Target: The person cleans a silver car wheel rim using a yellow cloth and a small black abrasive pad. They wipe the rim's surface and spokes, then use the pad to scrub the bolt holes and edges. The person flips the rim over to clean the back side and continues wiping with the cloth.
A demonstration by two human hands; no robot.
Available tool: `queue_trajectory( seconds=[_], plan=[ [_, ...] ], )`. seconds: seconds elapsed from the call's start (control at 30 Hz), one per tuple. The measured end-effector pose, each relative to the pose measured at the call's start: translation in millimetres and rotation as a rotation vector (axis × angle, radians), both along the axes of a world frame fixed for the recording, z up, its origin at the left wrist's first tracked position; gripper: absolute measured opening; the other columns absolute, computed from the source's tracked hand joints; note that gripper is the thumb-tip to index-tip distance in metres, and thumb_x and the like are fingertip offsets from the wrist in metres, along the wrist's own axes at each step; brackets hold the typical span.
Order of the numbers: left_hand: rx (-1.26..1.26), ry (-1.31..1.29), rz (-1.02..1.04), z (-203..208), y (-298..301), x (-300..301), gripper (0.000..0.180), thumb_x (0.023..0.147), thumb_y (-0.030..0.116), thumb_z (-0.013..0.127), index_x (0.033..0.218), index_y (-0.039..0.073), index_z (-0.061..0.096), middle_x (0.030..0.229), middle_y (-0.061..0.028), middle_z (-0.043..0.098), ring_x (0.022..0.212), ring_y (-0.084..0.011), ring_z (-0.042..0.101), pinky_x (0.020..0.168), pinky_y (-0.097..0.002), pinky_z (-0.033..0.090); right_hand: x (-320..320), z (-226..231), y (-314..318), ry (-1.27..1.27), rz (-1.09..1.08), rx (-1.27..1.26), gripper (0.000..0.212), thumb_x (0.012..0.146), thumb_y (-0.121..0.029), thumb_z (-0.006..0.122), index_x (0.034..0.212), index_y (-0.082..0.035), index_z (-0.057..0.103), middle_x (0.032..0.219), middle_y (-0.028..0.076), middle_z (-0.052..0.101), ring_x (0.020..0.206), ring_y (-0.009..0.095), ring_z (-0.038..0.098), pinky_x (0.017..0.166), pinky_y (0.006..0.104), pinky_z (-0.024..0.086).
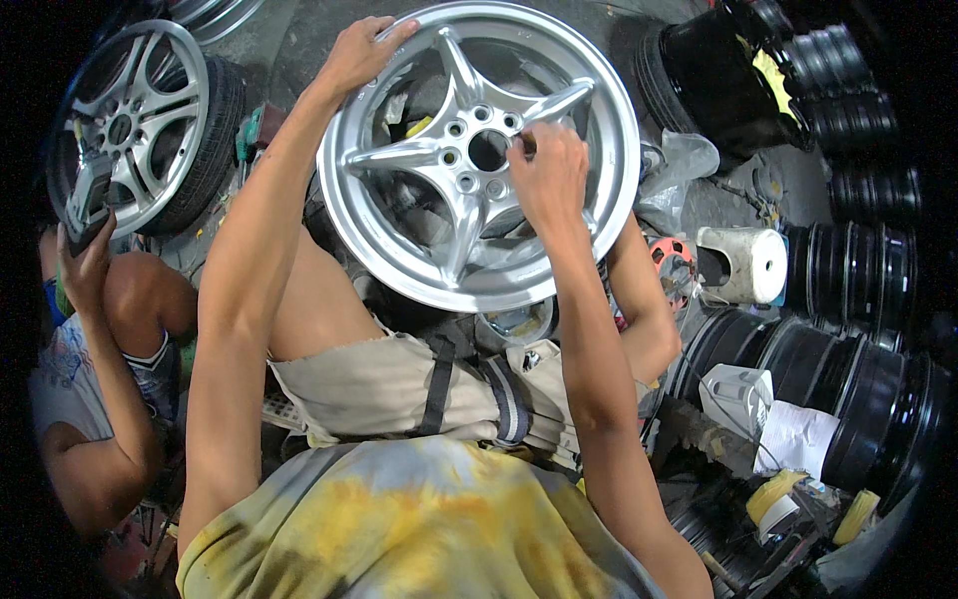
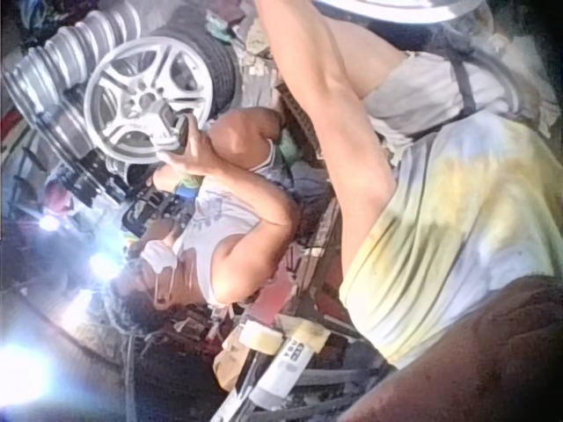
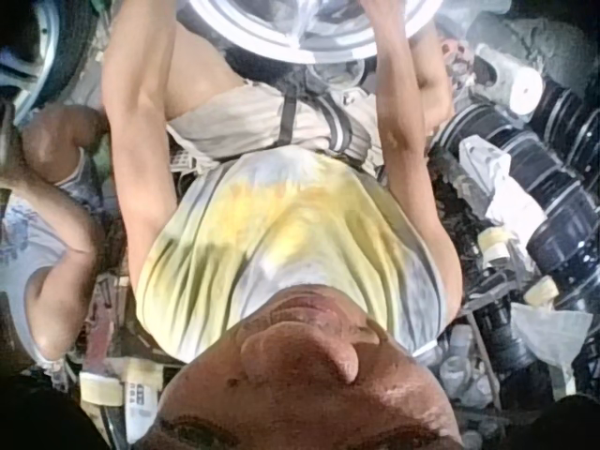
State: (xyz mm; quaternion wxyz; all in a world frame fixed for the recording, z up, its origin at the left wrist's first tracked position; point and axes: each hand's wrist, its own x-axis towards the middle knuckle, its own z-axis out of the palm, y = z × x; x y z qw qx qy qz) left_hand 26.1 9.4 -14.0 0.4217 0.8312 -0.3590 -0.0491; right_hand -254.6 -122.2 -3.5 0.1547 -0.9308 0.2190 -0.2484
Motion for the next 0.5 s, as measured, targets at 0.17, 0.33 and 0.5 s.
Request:
queue_trajectory(
  seconds=[0.17, 0.33, 0.5],
  plan=[
    [0.023, -0.102, -0.011, -2, -3, 3, 0.064, 0.095, 0.058, 0.061, 0.124, 0.001, 0.071, 0.115, -0.0258, 0.072, 0.110, -0.0420, 0.068, 0.098, -0.0482, 0.051, 6, 0, -15, -0.011, 0.156, -0.057, 0.013, 0.081, -0.012, 0.071, 0.088, -0.002, 0.070, 0.087, 0.014, 0.067, 0.091, 0.035, 0.062, 0.084, 0.0470, 0.045],
    [0.026, -0.106, 0.033, -8, 1, 4, 0.064, 0.094, 0.057, 0.061, 0.126, 0.002, 0.070, 0.117, -0.0256, 0.071, 0.112, -0.0418, 0.068, 0.100, -0.0489, 0.050, 3, 10, -13, 0.075, 0.227, -0.064, 0.010, 0.081, -0.010, 0.070, 0.086, -0.001, 0.070, 0.087, 0.015, 0.066, 0.090, 0.035, 0.061, 0.084, 0.0467, 0.045],
    [0.045, -0.071, 0.005, -5, -3, 3, 0.064, 0.094, 0.057, 0.061, 0.125, 0.002, 0.071, 0.117, -0.0253, 0.071, 0.113, -0.0419, 0.067, 0.101, -0.0490, 0.050, 21, 18, -12, 0.041, 0.284, -0.160, 0.010, 0.079, -0.010, 0.072, 0.085, -0.002, 0.068, 0.087, 0.015, 0.066, 0.089, 0.035, 0.061, 0.083, 0.0459, 0.044]
  ],
)
